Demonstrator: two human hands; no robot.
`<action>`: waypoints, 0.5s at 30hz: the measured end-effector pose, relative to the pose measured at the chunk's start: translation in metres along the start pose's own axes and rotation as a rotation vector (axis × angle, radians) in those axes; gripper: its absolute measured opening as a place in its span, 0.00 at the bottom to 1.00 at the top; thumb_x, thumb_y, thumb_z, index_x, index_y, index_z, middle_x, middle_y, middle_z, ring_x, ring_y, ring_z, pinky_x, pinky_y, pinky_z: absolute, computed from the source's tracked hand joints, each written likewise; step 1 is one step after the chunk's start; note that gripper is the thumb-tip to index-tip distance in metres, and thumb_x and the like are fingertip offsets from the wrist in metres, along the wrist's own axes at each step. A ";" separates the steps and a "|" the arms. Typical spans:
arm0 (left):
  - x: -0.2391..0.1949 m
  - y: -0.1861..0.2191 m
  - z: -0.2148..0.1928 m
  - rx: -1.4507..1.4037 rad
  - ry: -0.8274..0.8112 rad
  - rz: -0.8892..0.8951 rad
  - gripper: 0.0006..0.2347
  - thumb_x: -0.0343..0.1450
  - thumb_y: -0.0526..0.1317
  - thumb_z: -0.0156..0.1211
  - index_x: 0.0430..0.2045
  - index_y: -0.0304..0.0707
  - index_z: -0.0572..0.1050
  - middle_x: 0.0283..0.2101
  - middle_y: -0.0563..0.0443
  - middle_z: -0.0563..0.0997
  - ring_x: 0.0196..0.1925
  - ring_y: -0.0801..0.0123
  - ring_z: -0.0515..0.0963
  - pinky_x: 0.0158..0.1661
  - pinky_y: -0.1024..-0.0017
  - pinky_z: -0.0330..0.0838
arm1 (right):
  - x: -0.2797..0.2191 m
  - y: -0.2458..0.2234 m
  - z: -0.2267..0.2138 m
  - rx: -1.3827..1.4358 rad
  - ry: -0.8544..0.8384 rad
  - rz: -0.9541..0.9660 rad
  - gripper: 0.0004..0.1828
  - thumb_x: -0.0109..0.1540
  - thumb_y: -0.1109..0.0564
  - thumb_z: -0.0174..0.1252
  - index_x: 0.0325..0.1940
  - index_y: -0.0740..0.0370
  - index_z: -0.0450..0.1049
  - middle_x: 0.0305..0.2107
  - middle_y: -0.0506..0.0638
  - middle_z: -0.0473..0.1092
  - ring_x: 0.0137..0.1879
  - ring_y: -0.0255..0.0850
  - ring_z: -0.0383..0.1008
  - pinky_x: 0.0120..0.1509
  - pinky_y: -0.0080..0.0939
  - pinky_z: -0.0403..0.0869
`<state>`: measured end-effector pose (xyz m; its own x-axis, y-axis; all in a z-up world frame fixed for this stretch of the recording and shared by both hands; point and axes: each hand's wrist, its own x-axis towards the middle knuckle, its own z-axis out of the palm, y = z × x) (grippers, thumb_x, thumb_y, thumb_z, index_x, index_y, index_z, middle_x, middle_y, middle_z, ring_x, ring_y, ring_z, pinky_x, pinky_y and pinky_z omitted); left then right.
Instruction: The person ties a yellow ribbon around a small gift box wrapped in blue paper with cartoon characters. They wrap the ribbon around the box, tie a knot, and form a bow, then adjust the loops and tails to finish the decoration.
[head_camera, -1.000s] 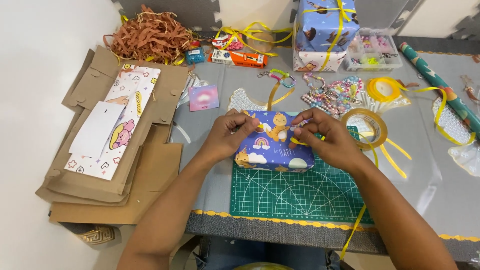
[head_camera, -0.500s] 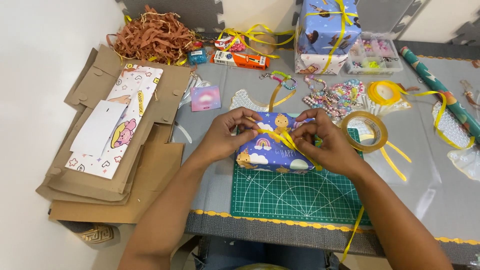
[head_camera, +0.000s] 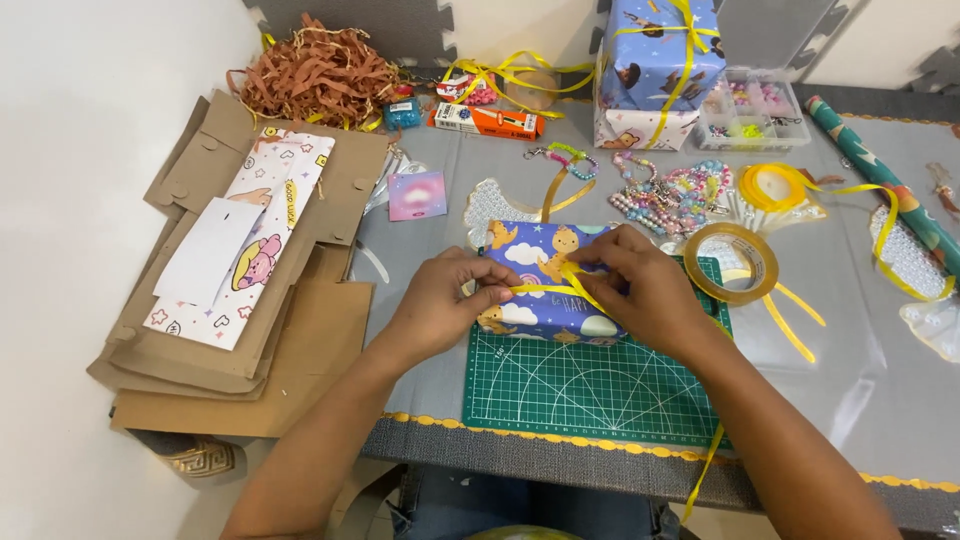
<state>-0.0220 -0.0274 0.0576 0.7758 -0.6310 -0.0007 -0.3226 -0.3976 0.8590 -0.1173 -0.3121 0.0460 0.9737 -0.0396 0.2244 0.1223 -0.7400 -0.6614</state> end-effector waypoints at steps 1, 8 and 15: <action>0.003 -0.003 0.002 0.002 -0.002 -0.001 0.06 0.78 0.37 0.72 0.45 0.44 0.93 0.39 0.45 0.91 0.48 0.58 0.81 0.55 0.61 0.72 | 0.000 0.002 0.002 0.002 0.001 0.002 0.14 0.68 0.61 0.71 0.59 0.60 0.89 0.48 0.59 0.80 0.40 0.60 0.86 0.47 0.58 0.83; 0.030 0.001 0.011 0.078 -0.078 0.066 0.05 0.79 0.36 0.71 0.44 0.42 0.92 0.36 0.44 0.90 0.44 0.60 0.82 0.49 0.63 0.74 | -0.001 0.004 0.008 -0.023 0.024 -0.032 0.07 0.68 0.63 0.73 0.51 0.60 0.90 0.41 0.58 0.82 0.44 0.58 0.86 0.50 0.54 0.84; 0.051 -0.017 0.018 -0.017 -0.115 0.027 0.06 0.78 0.34 0.71 0.42 0.35 0.92 0.34 0.41 0.90 0.36 0.64 0.81 0.40 0.67 0.74 | -0.003 0.024 0.006 0.051 -0.049 -0.083 0.05 0.75 0.62 0.60 0.51 0.58 0.81 0.37 0.57 0.81 0.49 0.61 0.87 0.55 0.60 0.82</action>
<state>0.0138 -0.0648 0.0340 0.6991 -0.7142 -0.0352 -0.3330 -0.3687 0.8679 -0.1166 -0.3260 0.0253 0.9679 0.0536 0.2455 0.2109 -0.7042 -0.6779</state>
